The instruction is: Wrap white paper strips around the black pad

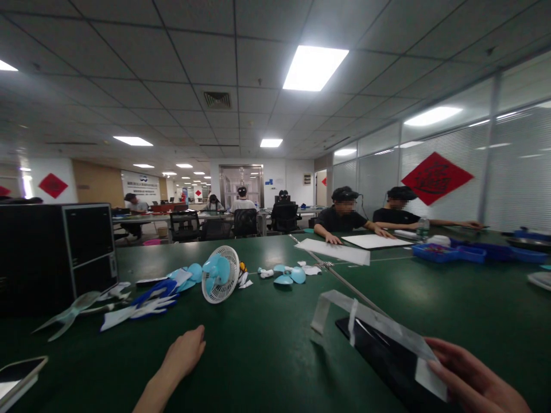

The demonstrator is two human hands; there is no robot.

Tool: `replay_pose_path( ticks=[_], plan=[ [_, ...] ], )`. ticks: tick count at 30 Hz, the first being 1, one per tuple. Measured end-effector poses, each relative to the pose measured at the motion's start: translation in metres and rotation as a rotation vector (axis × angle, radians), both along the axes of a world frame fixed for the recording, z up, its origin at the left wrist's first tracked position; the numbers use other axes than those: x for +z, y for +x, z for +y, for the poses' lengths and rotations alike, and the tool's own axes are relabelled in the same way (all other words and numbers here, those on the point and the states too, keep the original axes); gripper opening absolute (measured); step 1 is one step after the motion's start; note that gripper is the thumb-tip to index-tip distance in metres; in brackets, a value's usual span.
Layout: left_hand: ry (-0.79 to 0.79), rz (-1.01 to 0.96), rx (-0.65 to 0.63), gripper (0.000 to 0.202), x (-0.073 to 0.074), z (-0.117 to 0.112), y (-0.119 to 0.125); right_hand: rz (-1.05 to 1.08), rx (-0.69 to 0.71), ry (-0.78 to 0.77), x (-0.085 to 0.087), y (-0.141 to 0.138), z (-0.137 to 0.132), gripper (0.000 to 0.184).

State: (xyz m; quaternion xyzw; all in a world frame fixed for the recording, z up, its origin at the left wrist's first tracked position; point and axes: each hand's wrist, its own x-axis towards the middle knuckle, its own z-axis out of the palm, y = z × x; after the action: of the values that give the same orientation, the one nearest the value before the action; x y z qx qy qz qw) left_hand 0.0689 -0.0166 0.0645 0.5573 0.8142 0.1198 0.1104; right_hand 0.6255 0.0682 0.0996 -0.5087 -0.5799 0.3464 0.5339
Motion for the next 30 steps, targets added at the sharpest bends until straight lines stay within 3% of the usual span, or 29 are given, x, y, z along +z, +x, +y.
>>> replay_pose_path(
  ticks=[5, 11, 14, 19, 24, 30],
  plan=[
    [0.017, 0.056, 0.004, 0.021, 0.001, -0.001, 0.003, 0.05, -0.019, 0.09, 0.039, -0.025, 0.004, 0.058],
    [0.011, 0.047, 0.015, 0.02, 0.003, -0.002, 0.005, -0.223, -0.162, 0.281, 0.059, -0.056, 0.062, 0.048],
    [0.013, 0.03, -0.002, 0.021, 0.003, -0.002, 0.003, -0.465, -0.21, 0.431, 0.052, -0.074, 0.098, 0.04],
    [0.0, -0.005, 0.019, 0.022, 0.006, -0.004, 0.005, -0.856, -0.01, 0.608, 0.02, -0.111, 0.132, 0.032],
    [0.014, -0.001, 0.012, 0.024, 0.005, -0.002, 0.003, -1.081, 0.104, 0.508, -0.004, -0.14, 0.133, 0.029],
    [-0.012, -0.013, 0.021, 0.022, 0.006, -0.002, 0.005, -1.132, 0.242, 0.442, -0.006, -0.147, 0.117, 0.023]
  ],
)
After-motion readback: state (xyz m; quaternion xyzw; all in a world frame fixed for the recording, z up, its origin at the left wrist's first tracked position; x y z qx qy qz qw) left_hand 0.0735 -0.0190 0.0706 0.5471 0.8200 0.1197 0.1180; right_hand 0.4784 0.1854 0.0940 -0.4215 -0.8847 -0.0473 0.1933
